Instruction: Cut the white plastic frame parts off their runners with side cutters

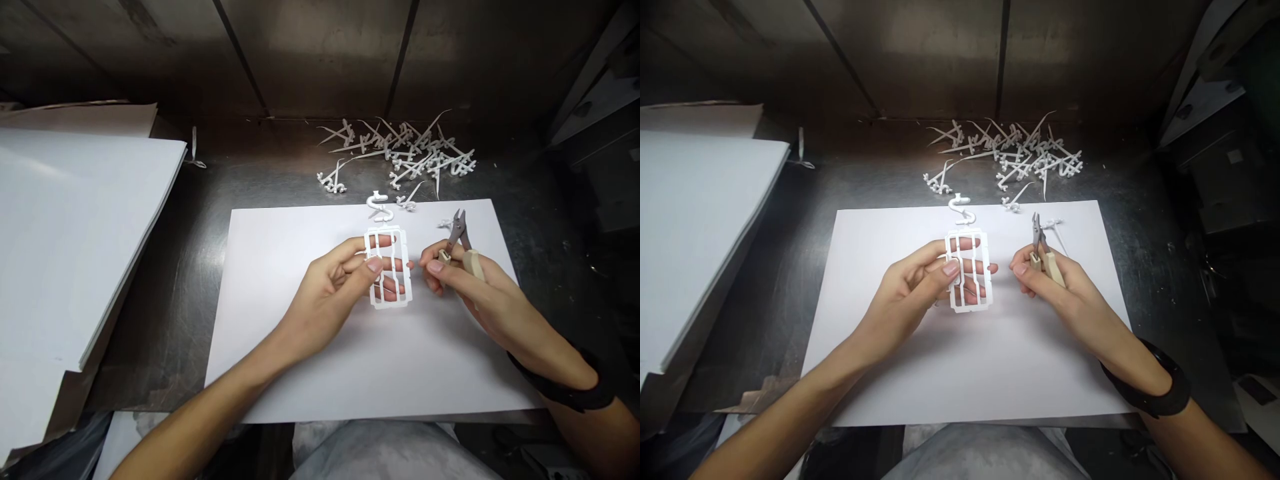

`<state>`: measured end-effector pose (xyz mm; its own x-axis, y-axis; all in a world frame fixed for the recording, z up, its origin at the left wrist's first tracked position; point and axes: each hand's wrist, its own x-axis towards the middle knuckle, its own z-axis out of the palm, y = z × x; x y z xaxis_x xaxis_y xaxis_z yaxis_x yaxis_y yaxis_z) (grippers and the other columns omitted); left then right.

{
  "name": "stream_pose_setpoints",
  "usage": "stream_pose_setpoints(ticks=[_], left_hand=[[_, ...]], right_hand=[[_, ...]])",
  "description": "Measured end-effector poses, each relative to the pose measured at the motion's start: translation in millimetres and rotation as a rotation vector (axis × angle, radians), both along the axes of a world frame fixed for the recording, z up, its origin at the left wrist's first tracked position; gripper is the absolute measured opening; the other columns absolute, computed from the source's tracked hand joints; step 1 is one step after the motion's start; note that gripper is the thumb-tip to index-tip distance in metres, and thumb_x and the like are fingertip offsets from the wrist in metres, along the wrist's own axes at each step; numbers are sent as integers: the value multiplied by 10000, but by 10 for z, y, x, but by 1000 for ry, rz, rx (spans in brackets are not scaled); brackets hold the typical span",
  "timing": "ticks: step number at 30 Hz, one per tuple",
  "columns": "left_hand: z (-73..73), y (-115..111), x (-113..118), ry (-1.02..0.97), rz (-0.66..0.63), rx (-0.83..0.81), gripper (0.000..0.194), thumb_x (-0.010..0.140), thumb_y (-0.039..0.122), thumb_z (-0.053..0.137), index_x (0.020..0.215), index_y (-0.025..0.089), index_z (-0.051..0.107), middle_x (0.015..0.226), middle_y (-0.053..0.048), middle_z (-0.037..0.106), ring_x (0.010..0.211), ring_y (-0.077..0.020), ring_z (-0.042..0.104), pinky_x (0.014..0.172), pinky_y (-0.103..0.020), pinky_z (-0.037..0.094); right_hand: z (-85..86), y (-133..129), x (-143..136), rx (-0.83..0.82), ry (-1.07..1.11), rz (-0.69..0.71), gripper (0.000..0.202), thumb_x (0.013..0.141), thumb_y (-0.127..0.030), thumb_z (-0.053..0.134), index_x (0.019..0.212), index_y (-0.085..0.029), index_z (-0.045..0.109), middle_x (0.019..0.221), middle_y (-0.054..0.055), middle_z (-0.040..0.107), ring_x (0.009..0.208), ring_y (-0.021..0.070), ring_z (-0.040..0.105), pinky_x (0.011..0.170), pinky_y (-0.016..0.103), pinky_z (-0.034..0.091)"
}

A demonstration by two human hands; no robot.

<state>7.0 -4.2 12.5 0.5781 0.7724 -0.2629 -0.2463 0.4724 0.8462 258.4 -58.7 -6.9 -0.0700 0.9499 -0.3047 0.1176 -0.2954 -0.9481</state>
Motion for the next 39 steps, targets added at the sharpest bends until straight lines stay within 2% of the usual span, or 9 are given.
stream_pose_setpoints(ticks=[11, 16, 19, 21, 24, 26, 28, 32, 39], left_hand=[[-33, 9, 4, -6, 4, -19, 379, 1066, 324, 750, 1416, 185, 708, 1330, -134, 779, 1059, -242, 786, 822, -292, 638], [-44, 11, 13, -2, -7, 0, 382, 1065, 314, 757, 1405, 153, 687, 1228, -119, 782, 929, -188, 756, 862, -297, 619], [-51, 9, 12, 11, 11, 42, 378, 1075, 285, 741, 1421, 149, 672, 1130, -86, 755, 951, -159, 698, 905, -254, 570], [-42, 17, 1, -16, 51, -31, 340, 1088, 230, 678, 1418, 153, 684, 1031, -53, 704, 913, -133, 639, 854, -209, 528], [-1, 53, -32, -129, 143, -269, 384, 1063, 197, 507, 1350, 85, 737, 867, -31, 555, 730, -111, 504, 715, -206, 468], [37, 87, -61, -216, 178, -379, 482, 1060, 273, 431, 1292, 10, 762, 817, -25, 462, 667, -112, 418, 656, -222, 431], [68, 117, -89, -294, 161, -444, 613, 1097, 433, 401, 1274, -25, 769, 809, -16, 413, 656, -115, 369, 629, -232, 409], [78, 151, -121, -389, 32, -516, 821, 1083, 704, 428, 1317, -6, 764, 841, -17, 444, 633, -106, 363, 605, -240, 404], [-6, 158, -108, -363, -66, -522, 679, 1058, 624, 578, 1325, 35, 785, 971, -87, 634, 717, -137, 588, 693, -237, 509]], right_hand=[[-42, -17, 11, -9, -6, 29, 277, 1169, -531, 711, 1109, -260, 707, 914, -11, 593, 879, 222, 528, 817, 335, 400], [-42, -7, 6, -16, -10, 36, 284, 1174, -536, 699, 1113, -258, 704, 917, -10, 590, 874, 221, 521, 818, 341, 395], [-26, -9, 3, -1, -48, 49, 296, 1184, -543, 676, 1104, -259, 697, 919, -9, 581, 880, 225, 513, 819, 346, 382], [-18, -15, 2, -7, -73, 54, 314, 1184, -565, 670, 1094, -265, 691, 920, -11, 566, 880, 225, 505, 817, 345, 377], [-12, -25, -7, -40, -84, 57, 335, 1181, -599, 659, 1099, -275, 682, 923, -16, 548, 870, 220, 497, 813, 339, 382], [-10, -29, -18, -48, -90, 57, 337, 1180, -613, 653, 1114, -283, 680, 920, -17, 545, 867, 220, 497, 809, 338, 387], [-10, -32, -28, -45, -109, 48, 335, 1178, -618, 650, 1122, -289, 680, 922, -16, 551, 875, 225, 505, 816, 341, 393], [-33, -34, -23, -21, -152, 35, 345, 1159, -643, 662, 1140, -300, 683, 981, -7, 591, 926, 245, 548, 855, 359, 411], [-56, -26, 0, 29, -217, 64, 365, 1169, -641, 643, 1107, -283, 678, 1009, 6, 636, 999, 274, 590, 933, 386, 416]])
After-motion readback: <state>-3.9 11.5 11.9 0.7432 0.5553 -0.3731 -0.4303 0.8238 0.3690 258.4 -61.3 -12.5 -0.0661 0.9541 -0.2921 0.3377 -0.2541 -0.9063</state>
